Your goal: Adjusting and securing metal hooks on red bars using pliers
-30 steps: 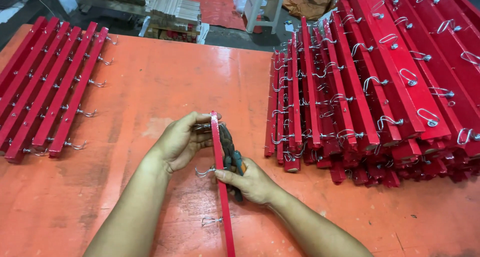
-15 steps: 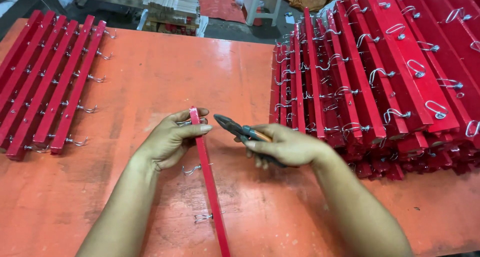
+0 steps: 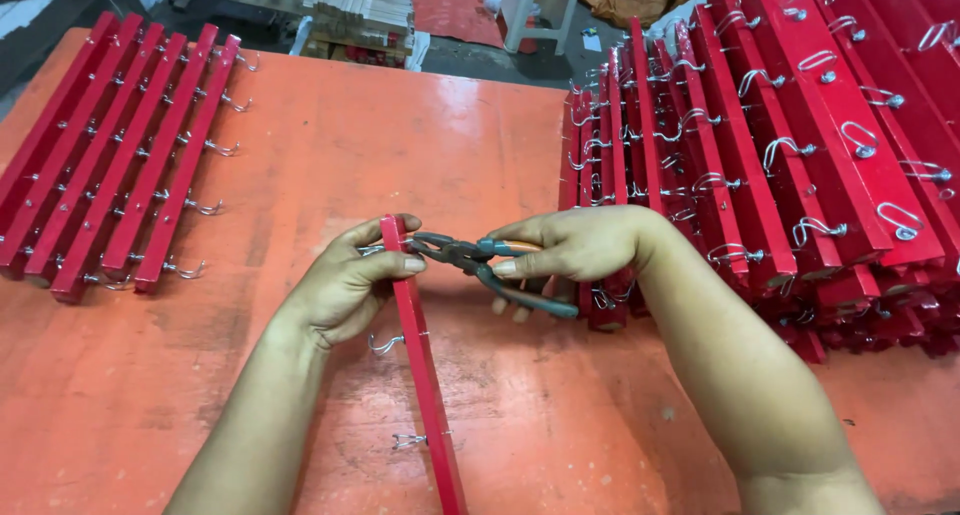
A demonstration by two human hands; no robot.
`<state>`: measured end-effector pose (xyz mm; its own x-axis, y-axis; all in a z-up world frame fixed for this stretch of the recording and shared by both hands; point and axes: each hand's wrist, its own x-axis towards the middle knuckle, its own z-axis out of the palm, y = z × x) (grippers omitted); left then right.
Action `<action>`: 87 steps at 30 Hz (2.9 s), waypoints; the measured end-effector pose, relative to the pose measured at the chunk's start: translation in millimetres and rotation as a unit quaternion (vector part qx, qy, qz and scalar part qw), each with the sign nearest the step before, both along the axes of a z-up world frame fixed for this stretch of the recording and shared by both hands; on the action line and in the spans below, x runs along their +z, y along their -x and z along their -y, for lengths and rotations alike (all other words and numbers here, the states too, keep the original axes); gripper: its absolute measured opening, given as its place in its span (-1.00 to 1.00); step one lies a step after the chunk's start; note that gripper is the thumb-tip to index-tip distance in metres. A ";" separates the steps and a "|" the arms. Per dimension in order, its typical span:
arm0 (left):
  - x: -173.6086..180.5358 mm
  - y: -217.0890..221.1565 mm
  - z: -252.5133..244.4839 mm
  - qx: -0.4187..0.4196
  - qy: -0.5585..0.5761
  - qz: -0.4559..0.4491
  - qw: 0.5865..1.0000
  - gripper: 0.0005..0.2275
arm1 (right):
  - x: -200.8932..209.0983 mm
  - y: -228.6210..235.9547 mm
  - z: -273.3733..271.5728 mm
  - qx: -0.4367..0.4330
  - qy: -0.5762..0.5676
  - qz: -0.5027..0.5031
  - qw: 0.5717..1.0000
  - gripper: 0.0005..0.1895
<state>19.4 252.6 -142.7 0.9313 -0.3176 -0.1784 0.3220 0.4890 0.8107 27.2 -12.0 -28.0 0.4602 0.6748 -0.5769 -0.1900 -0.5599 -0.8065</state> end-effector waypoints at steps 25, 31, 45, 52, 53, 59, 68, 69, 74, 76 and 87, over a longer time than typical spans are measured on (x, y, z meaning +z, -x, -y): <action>3.2 2.8 -5.6 0.001 -0.007 -0.023 1.000 -0.49 | -51.5 37.4 -29.6 -0.157 -0.023 -0.062 0.985 -0.41; 1.0 2.6 3.7 0.019 -0.006 -0.022 1.000 -0.51 | -118.2 70.6 -47.1 -0.316 -0.137 -0.112 0.932 -0.34; 16.8 11.5 15.2 0.033 -0.075 -0.048 0.995 -0.46 | -120.6 87.8 -67.8 -0.385 -0.208 -0.061 0.897 -0.43; 26.5 6.4 12.2 0.047 -0.127 -0.036 0.990 -0.46 | -99.5 94.5 -61.1 -0.358 -0.172 -0.024 0.917 -0.57; 24.1 4.9 12.4 0.048 -0.132 -0.032 0.990 -0.45 | -111.5 97.5 -58.4 -0.361 -0.187 -0.031 0.913 -0.61; 27.4 14.7 13.6 0.086 -0.129 -0.005 0.988 -0.36 | -142.5 112.3 -64.5 -0.399 -0.300 -0.045 0.865 -0.77; 20.3 55.5 25.7 -0.025 -0.266 0.015 0.964 -0.46 | -133.2 100.9 -52.4 -0.491 -0.321 0.025 0.809 -0.81; 25.0 56.0 30.0 -0.049 -0.296 0.031 0.953 -0.49 | -133.3 98.8 -50.5 -0.494 -0.323 0.034 0.807 -0.81; 40.8 59.3 35.4 -0.031 -0.412 0.103 0.905 -0.62 | -111.7 103.8 -50.2 -0.493 -0.314 0.052 0.810 -0.82; 44.6 59.1 35.9 -0.030 -0.451 0.121 0.884 -0.61 | -110.6 103.9 -49.6 -0.487 -0.314 0.054 0.813 -0.81; 38.1 51.5 35.3 -0.013 -0.138 -0.145 0.980 -0.42 | -155.0 102.1 -40.5 -0.456 -0.307 0.068 0.833 -0.80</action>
<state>-32.1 217.3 -104.6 0.8208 -0.2427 -0.5171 0.5682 0.2537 0.7828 -74.9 28.4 -183.0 0.9757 0.1573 -0.1524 -0.1934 0.2917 -0.9367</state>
